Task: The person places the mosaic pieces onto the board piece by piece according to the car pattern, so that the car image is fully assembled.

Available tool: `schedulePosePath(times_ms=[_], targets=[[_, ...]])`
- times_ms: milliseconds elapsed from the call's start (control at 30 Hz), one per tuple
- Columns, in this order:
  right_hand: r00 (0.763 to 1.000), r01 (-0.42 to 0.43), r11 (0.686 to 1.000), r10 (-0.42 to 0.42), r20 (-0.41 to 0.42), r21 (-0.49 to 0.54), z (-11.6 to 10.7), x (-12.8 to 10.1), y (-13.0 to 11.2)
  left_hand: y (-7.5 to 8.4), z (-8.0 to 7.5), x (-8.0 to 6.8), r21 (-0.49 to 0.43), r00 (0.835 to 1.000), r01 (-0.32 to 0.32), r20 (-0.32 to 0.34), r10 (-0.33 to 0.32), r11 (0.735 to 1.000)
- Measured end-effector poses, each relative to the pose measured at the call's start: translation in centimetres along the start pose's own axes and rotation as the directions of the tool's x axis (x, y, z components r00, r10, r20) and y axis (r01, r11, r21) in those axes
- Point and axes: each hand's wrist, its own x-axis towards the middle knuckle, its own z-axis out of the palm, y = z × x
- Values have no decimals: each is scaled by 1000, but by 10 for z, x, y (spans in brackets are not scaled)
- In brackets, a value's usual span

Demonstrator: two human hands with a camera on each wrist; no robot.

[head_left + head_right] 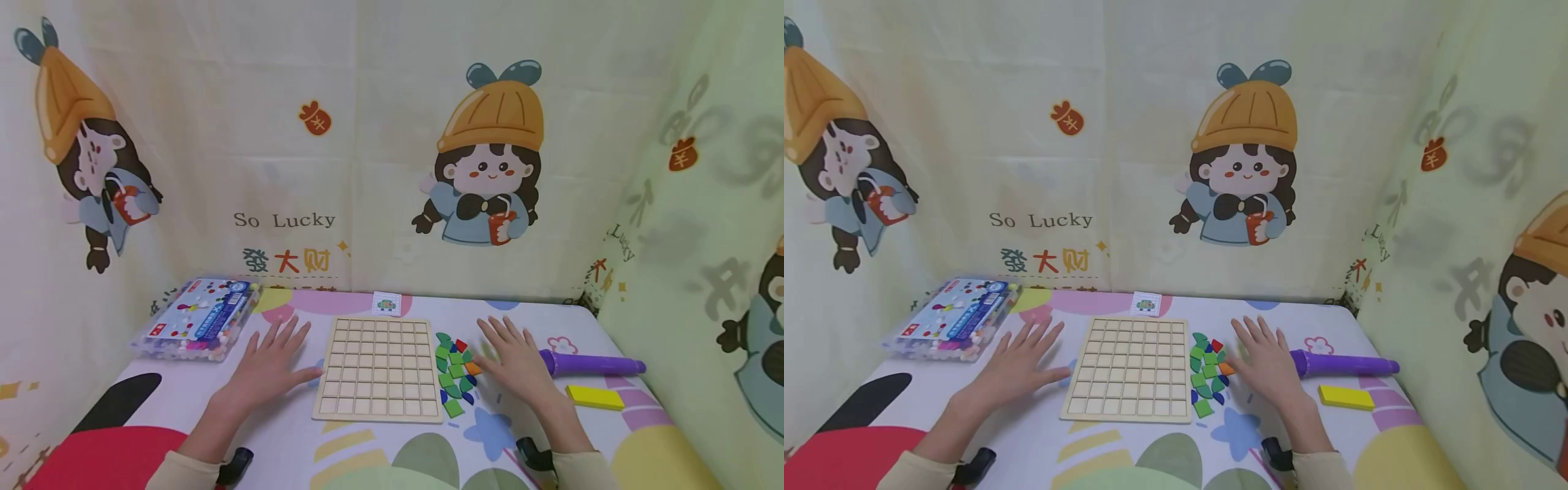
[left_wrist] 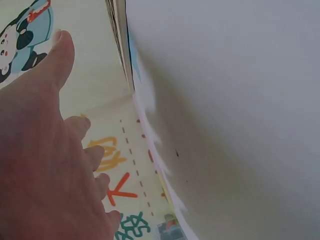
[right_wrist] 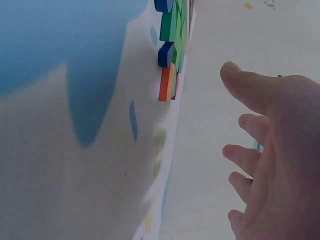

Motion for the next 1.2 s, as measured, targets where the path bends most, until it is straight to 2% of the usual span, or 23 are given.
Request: schedulePosePath(times_ms=[167,333,600,800,967,1067,1200], targets=[[1000,15,1000,-15,10,-5,5,4,-4,7,0,-2,-28,1000,-26,7,26,999],[1000,27,999,-27,14,23,7,8,-8,10,2,-2,-35,999,-27,44,29,999],[996,-10,998,4,92,64,13,15,-13,18,6,-2,-42,992,-2,124,8,999],[995,14,999,-19,100,45,19,19,-15,26,8,-4,-75,988,-33,146,43,997],[995,29,999,-33,95,40,22,22,-17,28,13,-5,-90,980,-26,194,43,996],[995,35,998,-40,90,50,23,23,-18,31,12,-6,-86,973,-3,231,23,996],[996,25,997,-31,86,72,23,26,-18,34,10,-7,-101,964,-7,264,34,995]])
